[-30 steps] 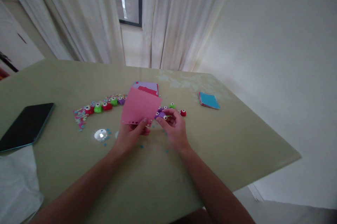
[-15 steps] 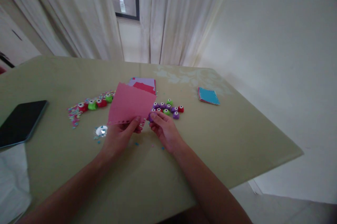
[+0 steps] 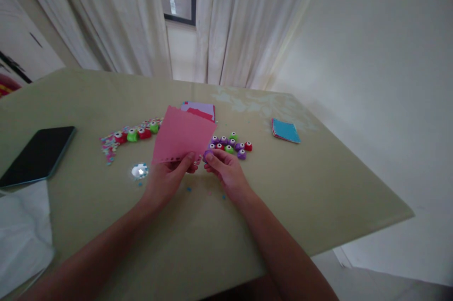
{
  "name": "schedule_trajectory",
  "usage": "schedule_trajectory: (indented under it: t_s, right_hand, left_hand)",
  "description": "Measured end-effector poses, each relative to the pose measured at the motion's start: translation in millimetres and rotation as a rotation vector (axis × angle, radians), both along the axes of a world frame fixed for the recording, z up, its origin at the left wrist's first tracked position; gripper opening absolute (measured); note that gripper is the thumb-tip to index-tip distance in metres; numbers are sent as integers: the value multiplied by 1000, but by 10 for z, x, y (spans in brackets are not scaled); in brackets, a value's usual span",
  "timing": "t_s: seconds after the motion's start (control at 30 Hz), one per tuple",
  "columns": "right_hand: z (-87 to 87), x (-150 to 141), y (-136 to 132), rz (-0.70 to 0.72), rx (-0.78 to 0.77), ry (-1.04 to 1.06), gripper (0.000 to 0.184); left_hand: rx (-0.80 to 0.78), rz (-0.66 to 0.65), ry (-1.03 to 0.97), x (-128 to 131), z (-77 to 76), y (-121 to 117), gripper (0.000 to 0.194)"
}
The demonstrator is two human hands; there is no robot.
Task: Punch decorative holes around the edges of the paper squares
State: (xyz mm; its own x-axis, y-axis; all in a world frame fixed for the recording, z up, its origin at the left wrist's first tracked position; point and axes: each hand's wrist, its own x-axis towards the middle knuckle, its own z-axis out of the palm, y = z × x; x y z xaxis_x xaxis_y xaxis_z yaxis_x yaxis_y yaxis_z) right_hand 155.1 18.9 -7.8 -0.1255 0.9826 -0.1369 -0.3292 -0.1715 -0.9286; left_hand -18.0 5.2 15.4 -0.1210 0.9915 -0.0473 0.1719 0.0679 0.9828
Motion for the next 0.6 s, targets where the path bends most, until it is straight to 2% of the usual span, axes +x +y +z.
schedule_trajectory:
  t_s: [0.4,0.6]
  right_hand:
    - [-16,21,28,5,39,-20,45]
    - [-23,41,32,1,71,-64,41]
  left_hand:
    - [36,-27,-2,11,-28,4,40]
    - [30,-56,18,-2,-73,10,41]
